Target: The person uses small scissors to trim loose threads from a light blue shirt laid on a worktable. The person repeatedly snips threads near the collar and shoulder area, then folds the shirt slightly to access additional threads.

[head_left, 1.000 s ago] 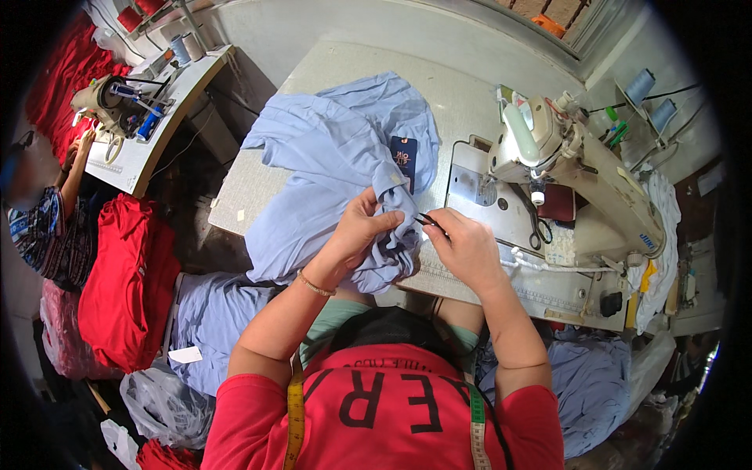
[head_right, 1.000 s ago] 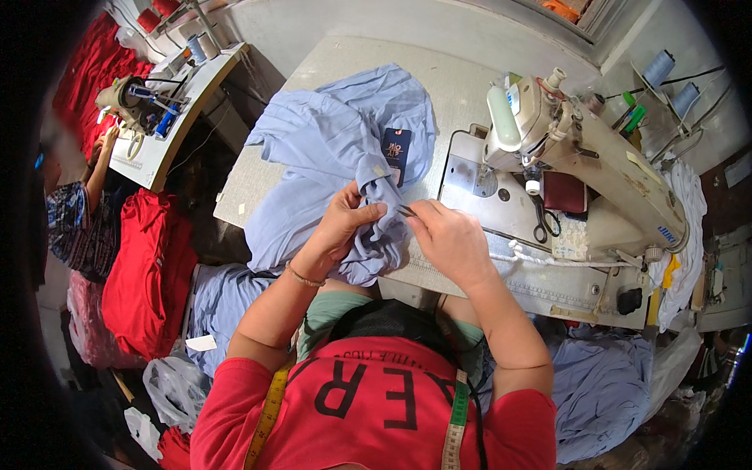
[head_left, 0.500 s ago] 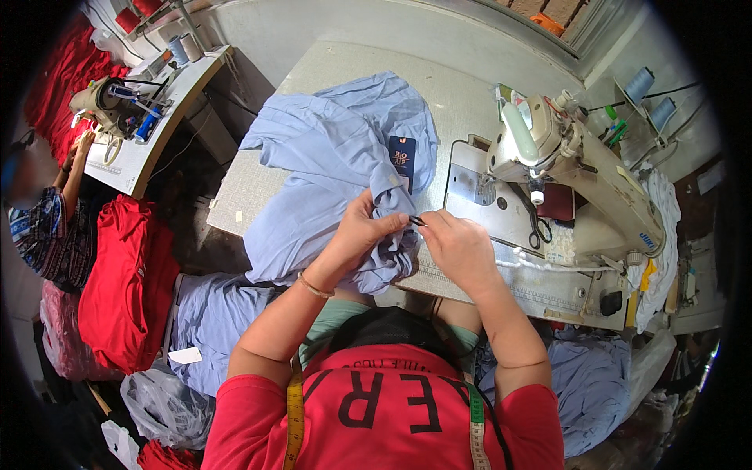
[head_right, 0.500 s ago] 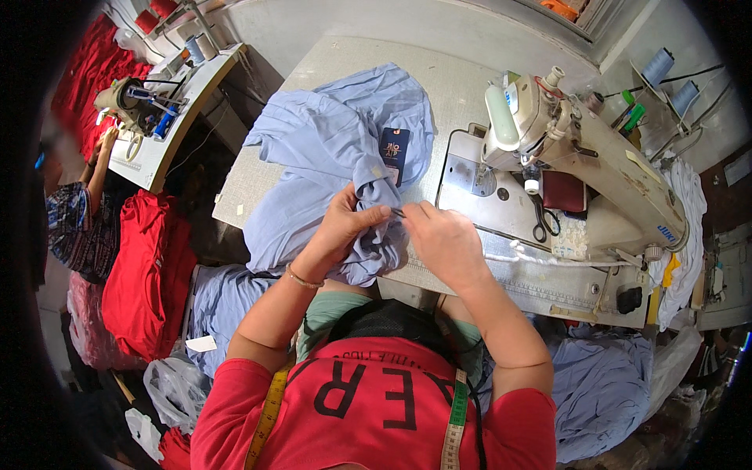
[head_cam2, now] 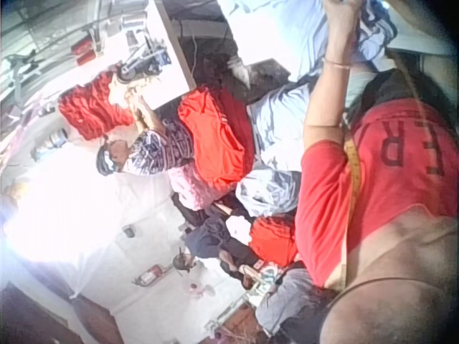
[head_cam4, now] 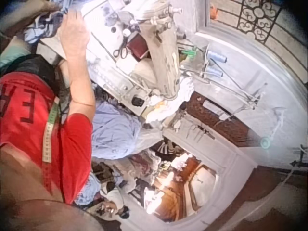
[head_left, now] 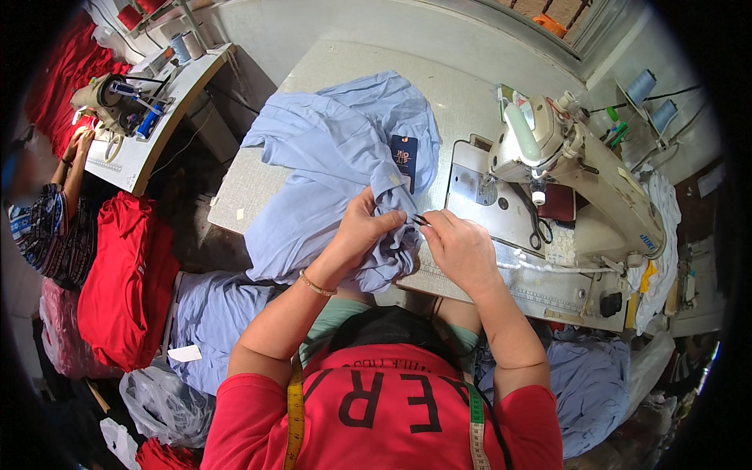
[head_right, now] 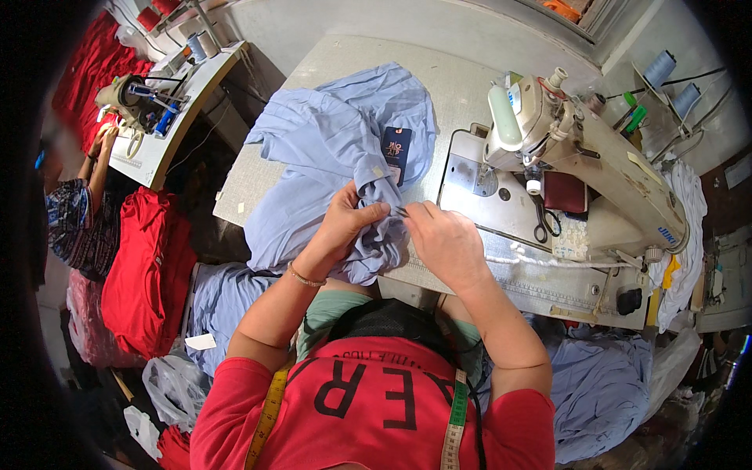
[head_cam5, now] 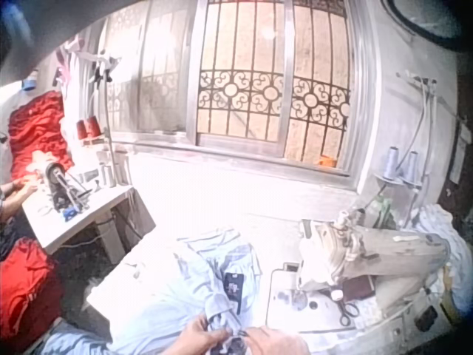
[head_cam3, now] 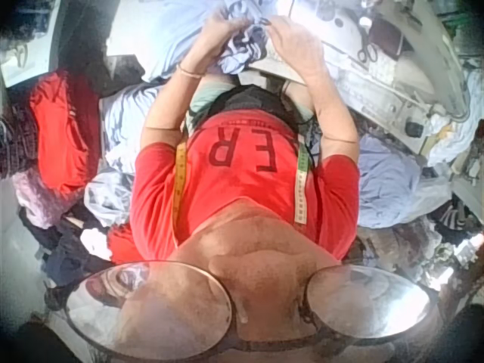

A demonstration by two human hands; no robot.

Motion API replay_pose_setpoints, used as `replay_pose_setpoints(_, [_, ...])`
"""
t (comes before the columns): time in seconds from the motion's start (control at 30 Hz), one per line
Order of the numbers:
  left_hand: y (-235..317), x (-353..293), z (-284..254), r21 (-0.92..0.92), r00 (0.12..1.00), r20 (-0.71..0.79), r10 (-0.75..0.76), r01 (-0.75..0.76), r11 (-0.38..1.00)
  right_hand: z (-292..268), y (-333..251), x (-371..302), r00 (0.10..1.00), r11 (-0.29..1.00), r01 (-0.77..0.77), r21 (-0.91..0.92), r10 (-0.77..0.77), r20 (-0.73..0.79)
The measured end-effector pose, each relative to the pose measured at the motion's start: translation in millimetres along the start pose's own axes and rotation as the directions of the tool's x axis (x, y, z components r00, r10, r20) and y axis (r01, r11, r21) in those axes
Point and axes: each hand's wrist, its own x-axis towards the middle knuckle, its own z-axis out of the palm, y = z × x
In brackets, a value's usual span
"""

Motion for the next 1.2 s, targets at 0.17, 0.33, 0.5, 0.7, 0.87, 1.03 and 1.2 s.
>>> replay_pose_setpoints(0.17, [-1,0,0,0.010,1.000,-0.010,0.003,-0.003,1.000,-2,-3,0,0.996,0.997,-0.073,0.032,0.071,0.050])
replay_pose_setpoints(0.33, [-3,1,0,0.047,1.000,-0.019,0.010,-0.009,0.999,-3,-5,3,0.991,0.994,-0.102,0.041,0.099,0.088])
replay_pose_setpoints(0.5, [-7,3,-4,0.059,1.000,-0.006,0.008,-0.008,0.998,4,7,4,0.977,0.941,-0.197,0.275,0.166,0.133])
replay_pose_setpoints(0.7, [-7,3,-7,-0.026,0.999,0.047,-0.017,0.018,1.000,16,21,4,0.965,0.777,-0.257,0.575,0.173,0.199])
replay_pose_setpoints(0.87, [-6,3,-7,-0.056,0.999,0.052,0.001,0.002,0.998,14,15,5,0.982,0.890,-0.159,0.428,0.096,0.164])
replay_pose_setpoints(1.03, [-4,2,-4,-0.094,0.998,0.056,0.002,0.003,0.996,10,15,2,0.981,0.888,-0.185,0.420,0.141,0.133])
replay_pose_setpoints(1.2, [-6,3,-6,-0.019,1.000,0.026,-0.017,0.017,1.000,6,14,1,0.985,0.931,-0.167,0.325,0.144,0.093])
